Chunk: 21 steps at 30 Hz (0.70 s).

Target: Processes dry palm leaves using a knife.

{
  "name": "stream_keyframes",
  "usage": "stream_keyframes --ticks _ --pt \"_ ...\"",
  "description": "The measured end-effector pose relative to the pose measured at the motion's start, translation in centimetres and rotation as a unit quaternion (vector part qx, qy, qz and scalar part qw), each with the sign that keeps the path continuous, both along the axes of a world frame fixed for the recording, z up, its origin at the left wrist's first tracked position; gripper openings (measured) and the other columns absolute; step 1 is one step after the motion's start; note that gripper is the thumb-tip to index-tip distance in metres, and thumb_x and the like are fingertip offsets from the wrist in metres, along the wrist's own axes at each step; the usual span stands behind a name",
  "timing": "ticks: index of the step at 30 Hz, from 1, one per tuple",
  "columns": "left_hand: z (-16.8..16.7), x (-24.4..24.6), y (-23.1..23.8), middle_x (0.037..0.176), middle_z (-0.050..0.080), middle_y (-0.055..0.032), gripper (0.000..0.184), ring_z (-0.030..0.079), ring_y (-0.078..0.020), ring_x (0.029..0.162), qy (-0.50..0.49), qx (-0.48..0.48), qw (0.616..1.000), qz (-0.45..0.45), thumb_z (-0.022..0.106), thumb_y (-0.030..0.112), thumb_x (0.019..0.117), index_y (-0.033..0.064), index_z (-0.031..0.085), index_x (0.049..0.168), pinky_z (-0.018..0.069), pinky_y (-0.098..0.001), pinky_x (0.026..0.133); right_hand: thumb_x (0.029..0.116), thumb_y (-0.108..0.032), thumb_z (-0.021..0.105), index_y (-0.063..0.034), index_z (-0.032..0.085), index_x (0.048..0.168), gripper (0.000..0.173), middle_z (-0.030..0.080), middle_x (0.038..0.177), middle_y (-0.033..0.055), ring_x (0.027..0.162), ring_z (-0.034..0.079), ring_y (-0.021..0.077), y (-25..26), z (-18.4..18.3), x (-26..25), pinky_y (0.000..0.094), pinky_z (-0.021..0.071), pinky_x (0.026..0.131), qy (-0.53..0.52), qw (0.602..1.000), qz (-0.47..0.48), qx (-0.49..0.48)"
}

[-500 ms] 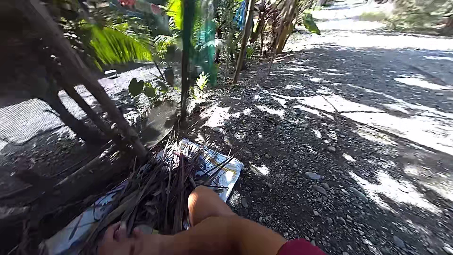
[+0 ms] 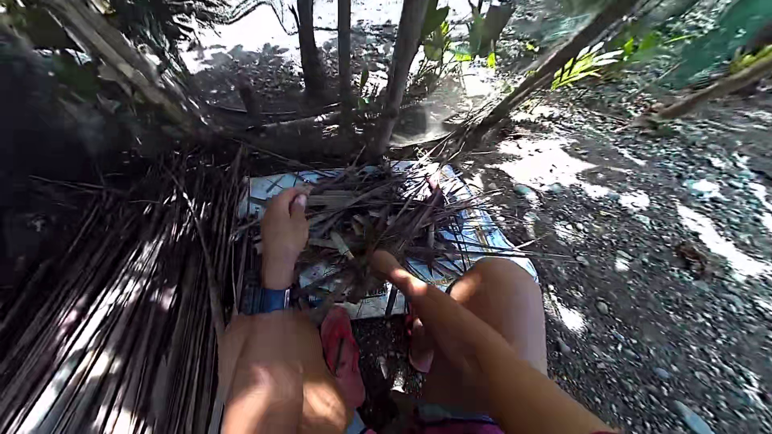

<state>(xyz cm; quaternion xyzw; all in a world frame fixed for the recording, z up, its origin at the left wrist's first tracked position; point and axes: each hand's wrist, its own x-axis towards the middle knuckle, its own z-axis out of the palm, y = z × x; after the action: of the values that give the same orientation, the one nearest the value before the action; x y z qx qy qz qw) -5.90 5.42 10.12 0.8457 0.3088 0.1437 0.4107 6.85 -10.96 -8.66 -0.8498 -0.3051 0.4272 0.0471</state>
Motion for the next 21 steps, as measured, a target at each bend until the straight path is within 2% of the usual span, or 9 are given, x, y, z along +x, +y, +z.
stream_keyframes --ticks 3,5,7,10,13,16,19,20,21 --pt "-0.6 -0.7 -0.1 0.125 0.064 -0.0233 0.032 0.064 -0.0360 0.111 -0.010 -0.021 1.000 0.009 0.043 0.016 0.1104 -0.0006 0.061 0.132 0.0490 -0.0551 0.098 0.1045 -0.014 0.053 0.0090 0.054 0.139 0.042 0.054 0.142 0.0311 0.136 0.050 0.0453 0.0 -3.9 -2.2 0.0593 0.0373 0.113 0.039 0.999 -0.015 -0.007" --pt "-0.1 -1.4 -0.2 0.121 0.067 -0.0193 0.030 0.066 -0.0314 0.109 -0.053 -0.005 0.999 -0.008 0.045 0.014 0.1092 0.0009 0.063 0.128 0.0517 -0.0521 0.096 0.1037 -0.014 0.055 0.0103 0.051 0.141 0.045 0.052 0.144 0.0318 0.137 0.048 0.0448 0.7 -5.6 -3.1 0.0583 0.0368 0.114 0.051 0.998 -0.032 -0.018" --pt "-0.2 -2.1 0.0 0.114 0.069 -0.0139 0.029 0.069 -0.0233 0.101 -0.092 -0.001 0.996 -0.009 0.045 0.014 0.1078 0.0028 0.066 0.124 0.0552 -0.0449 0.090 0.1023 -0.013 0.057 0.0088 0.044 0.147 0.052 0.047 0.148 0.0318 0.140 0.046 0.0439 1.6 -6.7 -3.6 0.0558 0.0369 0.115 0.047 0.995 -0.083 -0.016" --pt "-0.4 -3.4 1.1 0.106 0.070 -0.0080 0.030 0.069 -0.0120 0.092 -0.116 -0.008 0.993 0.014 0.046 0.018 0.1067 0.0032 0.066 0.122 0.0573 -0.0331 0.084 0.1002 -0.006 0.057 0.0015 0.034 0.156 0.061 0.036 0.156 0.0304 0.140 0.045 0.0437 3.0 -8.4 -3.4 0.0529 0.0408 0.113 0.028 0.988 -0.154 0.000" --pt "-1.1 -4.5 2.5 0.100 0.071 -0.0006 0.031 0.068 -0.0004 0.088 -0.144 0.019 0.989 0.027 0.047 0.023 0.1050 0.0026 0.068 0.118 0.0569 -0.0196 0.080 0.0988 -0.004 0.059 0.0004 0.032 0.157 0.064 0.034 0.158 0.0303 0.140 0.045 0.0456 4.5 -9.9 -2.5 0.0536 0.0421 0.112 0.016 0.983 -0.184 0.007" --pt "-1.5 -5.1 3.4 0.100 0.071 0.0017 0.031 0.066 0.0040 0.087 -0.143 0.038 0.989 0.020 0.050 0.026 0.1033 0.0033 0.069 0.115 0.0555 -0.0144 0.078 0.0968 -0.002 0.060 0.0009 0.024 0.159 0.072 0.035 0.156 0.0310 0.141 0.042 0.0461 5.5 -11.3 -1.7 0.0531 0.0408 0.113 0.010 0.980 -0.196 -0.018" --pt "-1.8 -5.2 4.0 0.098 0.071 0.0018 0.030 0.065 0.0046 0.084 -0.127 0.047 0.991 0.020 0.052 0.025 0.1019 0.0036 0.069 0.114 0.0539 -0.0132 0.076 0.0987 -0.003 0.058 -0.0035 0.018 0.162 0.074 0.037 0.156 0.0293 0.141 0.044 0.0446 6.3 -11.7 -0.7 0.0536 0.0424 0.112 0.024 0.979 -0.196 -0.054" --pt "-1.8 -5.1 4.2 0.097 0.071 0.0019 0.030 0.065 0.0049 0.083 -0.122 0.051 0.991 0.022 0.053 0.025 0.1018 0.0036 0.069 0.114 0.0536 -0.0128 0.075 0.0993 -0.007 0.058 -0.0033 0.018 0.161 0.074 0.041 0.153 0.0291 0.139 0.047 0.0437 6.6 -11.3 -0.3 0.0538 0.0436 0.111 0.035 0.979 -0.187 -0.069" --pt "-1.8 -4.9 4.3 0.097 0.071 0.0014 0.030 0.064 0.0047 0.082 -0.114 0.056 0.992 0.026 0.052 0.026 0.1020 0.0039 0.069 0.114 0.0532 -0.0130 0.075 0.0993 -0.012 0.059 -0.0013 0.026 0.158 0.069 0.047 0.149 0.0282 0.136 0.051 0.0418 6.8 -10.7 0.2 0.0539 0.0454 0.109 0.044 0.980 -0.174 -0.082"
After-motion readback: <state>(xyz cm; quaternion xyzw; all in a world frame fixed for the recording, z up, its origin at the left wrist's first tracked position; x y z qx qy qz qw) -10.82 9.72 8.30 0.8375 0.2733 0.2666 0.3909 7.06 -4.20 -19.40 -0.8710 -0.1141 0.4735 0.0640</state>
